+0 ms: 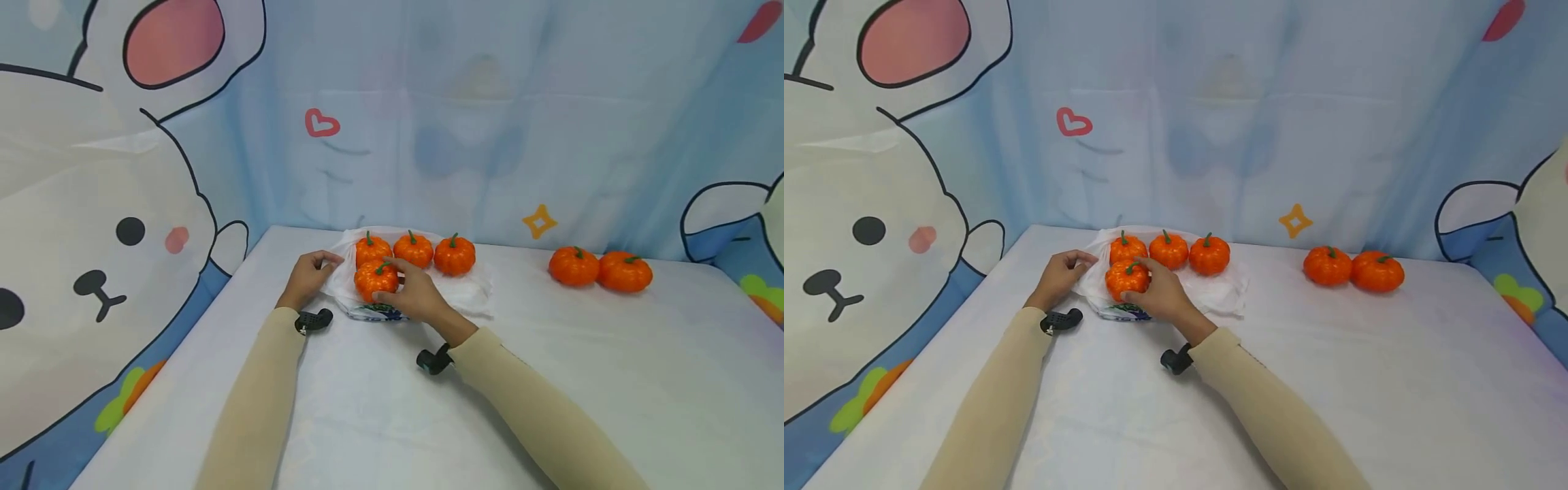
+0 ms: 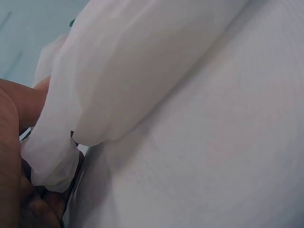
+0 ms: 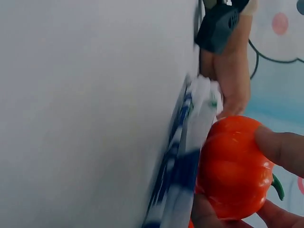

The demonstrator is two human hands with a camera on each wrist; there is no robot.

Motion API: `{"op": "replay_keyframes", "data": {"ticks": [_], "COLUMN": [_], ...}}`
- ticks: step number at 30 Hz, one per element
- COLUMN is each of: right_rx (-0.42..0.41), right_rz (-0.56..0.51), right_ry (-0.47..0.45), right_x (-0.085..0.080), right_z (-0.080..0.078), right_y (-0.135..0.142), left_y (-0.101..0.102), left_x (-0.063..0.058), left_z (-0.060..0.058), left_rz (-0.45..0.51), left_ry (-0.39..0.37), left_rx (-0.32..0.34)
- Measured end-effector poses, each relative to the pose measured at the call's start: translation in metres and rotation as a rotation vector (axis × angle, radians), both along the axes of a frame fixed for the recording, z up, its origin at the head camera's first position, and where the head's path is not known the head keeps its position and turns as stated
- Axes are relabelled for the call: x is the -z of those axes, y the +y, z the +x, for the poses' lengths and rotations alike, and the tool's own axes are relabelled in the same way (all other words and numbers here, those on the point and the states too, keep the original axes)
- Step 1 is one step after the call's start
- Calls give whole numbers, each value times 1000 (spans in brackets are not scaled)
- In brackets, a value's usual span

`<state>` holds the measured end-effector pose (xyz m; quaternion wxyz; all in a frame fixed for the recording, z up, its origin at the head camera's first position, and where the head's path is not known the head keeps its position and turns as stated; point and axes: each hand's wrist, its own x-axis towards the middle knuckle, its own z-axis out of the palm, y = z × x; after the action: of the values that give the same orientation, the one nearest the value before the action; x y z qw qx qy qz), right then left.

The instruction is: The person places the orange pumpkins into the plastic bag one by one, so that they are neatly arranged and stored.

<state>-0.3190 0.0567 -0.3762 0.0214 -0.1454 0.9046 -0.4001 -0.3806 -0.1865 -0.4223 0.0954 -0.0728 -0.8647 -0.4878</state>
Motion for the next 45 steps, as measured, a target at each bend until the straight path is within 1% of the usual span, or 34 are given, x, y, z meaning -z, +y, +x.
{"op": "replay_keyframes", "data": {"ticks": [3, 6, 8, 13, 16, 18, 22, 25, 29, 31, 34, 35, 37, 39, 42, 44, 45], "right_rx": [-8, -12, -12, -29, -49, -45, 5, 77, 183, 235, 318, 352, 448, 567, 733, 803, 818], "right_rz": [37, 74, 104, 158, 140, 113, 60, 44, 48, 48, 9, -2, -21, -27, -28, -32, -43], "right_ry": [10, 39, 50, 21, 1, 6, 54, 110, 168, 189, 199, 201, 190, 179, 136, 85, 47], "right_x": [2, 5, 7, 3, -2, -7, -22, -33, -43, -47, -54, -56, -59, -58, -49, -40, -34], "right_z": [-1, -1, -2, -4, -4, -1, 9, 16, 19, 19, 16, 14, 11, 8, 6, 5, 4], "right_y": [-14, -22, -24, -23, -13, 0, 40, 78, 125, 148, 184, 196, 222, 248, 287, 310, 320], "left_y": [1, -1, -2, -2, 0, 2, 6, 6, 1, -1, -1, 0, 0, 0, 1, 1, 1], "left_x": [1, 3, 3, 2, 3, 4, 6, 6, 3, 2, 1, 1, 2, 2, 0, -1, -1], "left_z": [-1, -2, -3, -4, -4, -4, -5, -6, -5, -4, -3, -3, -2, -2, -2, -1, -1], "left_rz": [17, 16, 16, 20, 27, 30, 21, 6, -4, -9, -7, -8, -8, -10, -24, -35, -39], "left_ry": [-10, -20, -22, -17, -18, -20, -20, -28, -23, -18, -23, -26, -33, -33, -27, -17, -13], "left_rx": [5, 5, 11, 9, 3, 5, 21, 25, 6, 4, 11, 13, 14, 16, 12, 7, 1]}}
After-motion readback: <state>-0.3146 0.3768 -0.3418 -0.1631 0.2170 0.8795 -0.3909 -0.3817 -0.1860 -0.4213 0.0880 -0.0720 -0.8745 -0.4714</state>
